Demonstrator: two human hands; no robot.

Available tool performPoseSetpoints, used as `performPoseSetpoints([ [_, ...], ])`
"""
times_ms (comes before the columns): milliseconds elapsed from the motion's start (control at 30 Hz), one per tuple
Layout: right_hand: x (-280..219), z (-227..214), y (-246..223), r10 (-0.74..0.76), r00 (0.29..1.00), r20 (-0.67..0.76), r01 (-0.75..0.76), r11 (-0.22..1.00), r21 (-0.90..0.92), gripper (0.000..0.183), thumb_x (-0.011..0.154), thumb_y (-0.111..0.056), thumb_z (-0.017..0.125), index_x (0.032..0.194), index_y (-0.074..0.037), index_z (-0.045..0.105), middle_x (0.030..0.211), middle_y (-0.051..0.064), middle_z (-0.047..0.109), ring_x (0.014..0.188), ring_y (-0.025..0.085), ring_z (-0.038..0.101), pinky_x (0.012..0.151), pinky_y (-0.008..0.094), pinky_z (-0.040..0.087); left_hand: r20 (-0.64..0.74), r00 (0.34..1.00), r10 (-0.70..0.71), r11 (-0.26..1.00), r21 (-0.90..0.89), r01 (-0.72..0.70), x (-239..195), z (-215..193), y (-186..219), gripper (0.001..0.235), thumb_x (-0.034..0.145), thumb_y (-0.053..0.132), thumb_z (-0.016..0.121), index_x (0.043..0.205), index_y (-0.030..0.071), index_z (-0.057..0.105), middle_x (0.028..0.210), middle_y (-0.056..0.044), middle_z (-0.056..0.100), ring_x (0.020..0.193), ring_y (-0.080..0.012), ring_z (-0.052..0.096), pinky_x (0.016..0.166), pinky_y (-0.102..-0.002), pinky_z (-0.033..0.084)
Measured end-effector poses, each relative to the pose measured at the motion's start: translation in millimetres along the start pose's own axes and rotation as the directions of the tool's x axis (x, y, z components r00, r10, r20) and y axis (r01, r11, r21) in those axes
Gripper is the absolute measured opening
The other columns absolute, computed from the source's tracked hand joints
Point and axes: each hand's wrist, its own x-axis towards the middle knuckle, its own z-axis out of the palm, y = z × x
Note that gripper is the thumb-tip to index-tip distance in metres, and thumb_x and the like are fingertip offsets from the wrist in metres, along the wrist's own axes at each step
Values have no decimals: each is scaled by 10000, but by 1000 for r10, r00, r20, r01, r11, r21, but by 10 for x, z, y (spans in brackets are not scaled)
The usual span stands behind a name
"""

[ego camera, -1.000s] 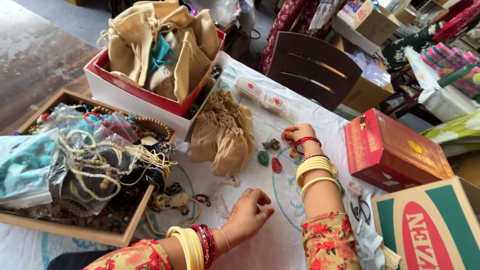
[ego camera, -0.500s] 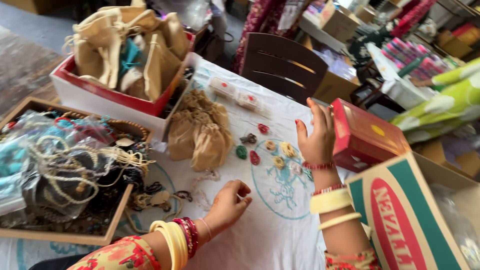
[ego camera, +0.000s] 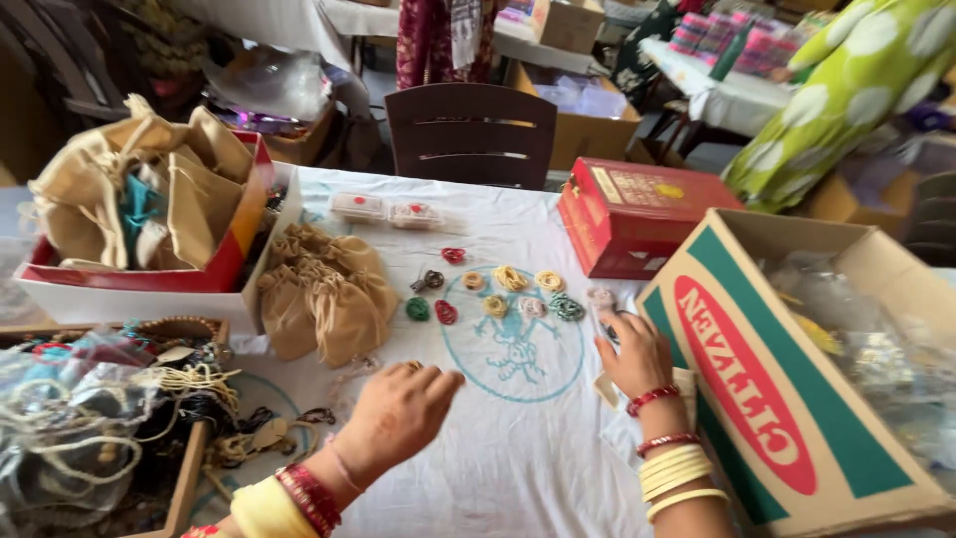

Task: The person wipes several small jewelry items on a table using a white cloth. They handle a dark beaded bracelet, a red beaded bracelet, and a light-colored beaded bracelet, wiping each with the cloth and placing them back on the table.

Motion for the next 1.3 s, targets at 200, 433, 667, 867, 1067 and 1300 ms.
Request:
performPoseSetpoints([
  [200,-217,246,396,320,880,351,-314,946,-74,465,800,-470,773,1158,-175,752,1171,121,737,1079,343,686,896,451,561,-342,883,-321,945,-173,277,182,-824,-218,68,879,104,745,922,139,705,813,-15,748,664,-131,728,596,-270,565],
  [433,-268,-114,597,431,521,737,-330,898,-291,734,731,-539,862,1361,-250,620,1251,111,715,1147,304,694,974,445,540,-6,882,-470,862,210,461,-86,-760,-528,36,864,123,705,881,93,696,821,-93,745,807,-296,737,703,-424,562],
  [667,-242,-107,56,364,766,530,-301,931,-204,346,881,-375,752,1197,-235,734,1036,83,774,933,282,751,779,426,595,456,566,-687,723,510,467,-202,-260,-718,162,900,208,681,1014,105,733,926,-99,754,918,-285,732,756,-408,589],
  [867,-288,-77,-535,110,858,502,-163,985,63,349,837,-431,734,1133,-248,748,989,39,748,949,219,720,852,357,562,371,453,-811,573,658,488,-355,57,-953,130,919,182,696,989,90,756,1012,-109,747,958,-254,727,734,-365,606],
  [1067,-222,8,-643,-176,848,501,177,983,46,715,641,-516,820,1289,-248,680,1347,70,598,1289,314,502,999,488,371,428,553,-714,698,378,609,24,-295,-521,185,1006,250,612,975,76,663,908,-107,760,862,-251,727,767,-376,568],
  [1300,-400,-2,-1181,-361,883,300,-94,489,867,655,959,-406,675,1456,-38,462,1489,116,508,1427,256,425,1160,440,326,560,780,-280,-126,-827,549,-165,335,-238,162,986,127,572,1109,21,559,967,-112,738,920,-172,728,851,-333,574],
])
